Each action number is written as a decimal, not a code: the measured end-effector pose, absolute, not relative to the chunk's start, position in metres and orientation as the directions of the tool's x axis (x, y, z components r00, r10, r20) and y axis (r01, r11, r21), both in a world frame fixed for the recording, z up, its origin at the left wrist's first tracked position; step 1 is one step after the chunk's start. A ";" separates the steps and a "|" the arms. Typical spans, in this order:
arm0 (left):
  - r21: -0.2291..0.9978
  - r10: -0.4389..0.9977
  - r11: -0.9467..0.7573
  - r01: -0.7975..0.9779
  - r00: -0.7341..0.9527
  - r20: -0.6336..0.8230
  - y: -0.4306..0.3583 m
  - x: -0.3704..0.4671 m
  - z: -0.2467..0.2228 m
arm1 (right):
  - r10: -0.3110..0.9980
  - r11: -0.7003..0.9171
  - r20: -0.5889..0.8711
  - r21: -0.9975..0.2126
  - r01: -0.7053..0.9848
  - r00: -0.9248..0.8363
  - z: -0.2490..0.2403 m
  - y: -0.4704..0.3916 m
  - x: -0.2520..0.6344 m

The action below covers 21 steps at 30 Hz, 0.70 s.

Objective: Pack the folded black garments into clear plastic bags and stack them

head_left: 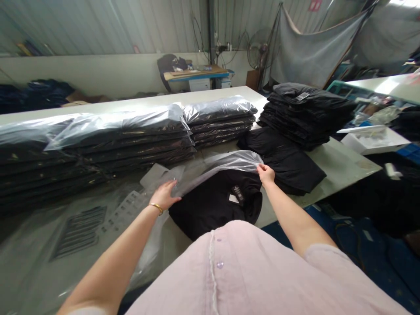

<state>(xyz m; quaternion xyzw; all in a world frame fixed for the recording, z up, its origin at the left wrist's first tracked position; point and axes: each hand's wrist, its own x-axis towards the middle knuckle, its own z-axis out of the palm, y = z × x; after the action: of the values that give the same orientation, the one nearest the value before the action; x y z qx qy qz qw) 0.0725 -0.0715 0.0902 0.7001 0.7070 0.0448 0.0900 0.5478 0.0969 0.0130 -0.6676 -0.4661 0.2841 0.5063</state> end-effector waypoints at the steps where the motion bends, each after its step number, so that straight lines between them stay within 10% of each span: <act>1: 0.209 0.999 -0.022 0.978 0.028 -0.024 -0.069 0.088 0.090 | 0.914 -0.049 0.077 -0.953 0.297 0.399 0.015 0.097 0.546; 13: 0.264 0.996 0.087 0.961 -0.093 0.012 -0.016 0.177 0.057 | 0.964 -0.112 -0.098 -0.993 0.043 0.246 0.035 0.089 0.568; 21: 0.308 0.992 -0.121 0.944 0.125 0.006 -0.027 0.204 0.057 | 0.897 -0.091 -0.098 -0.995 -0.037 0.430 0.015 0.086 0.584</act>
<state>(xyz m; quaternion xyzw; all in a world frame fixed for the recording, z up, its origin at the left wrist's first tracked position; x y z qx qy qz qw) 0.2042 -0.0270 0.0567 0.7413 0.6528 0.1051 0.1151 0.5844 0.0860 0.0153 -0.6179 -0.3480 0.4047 0.5773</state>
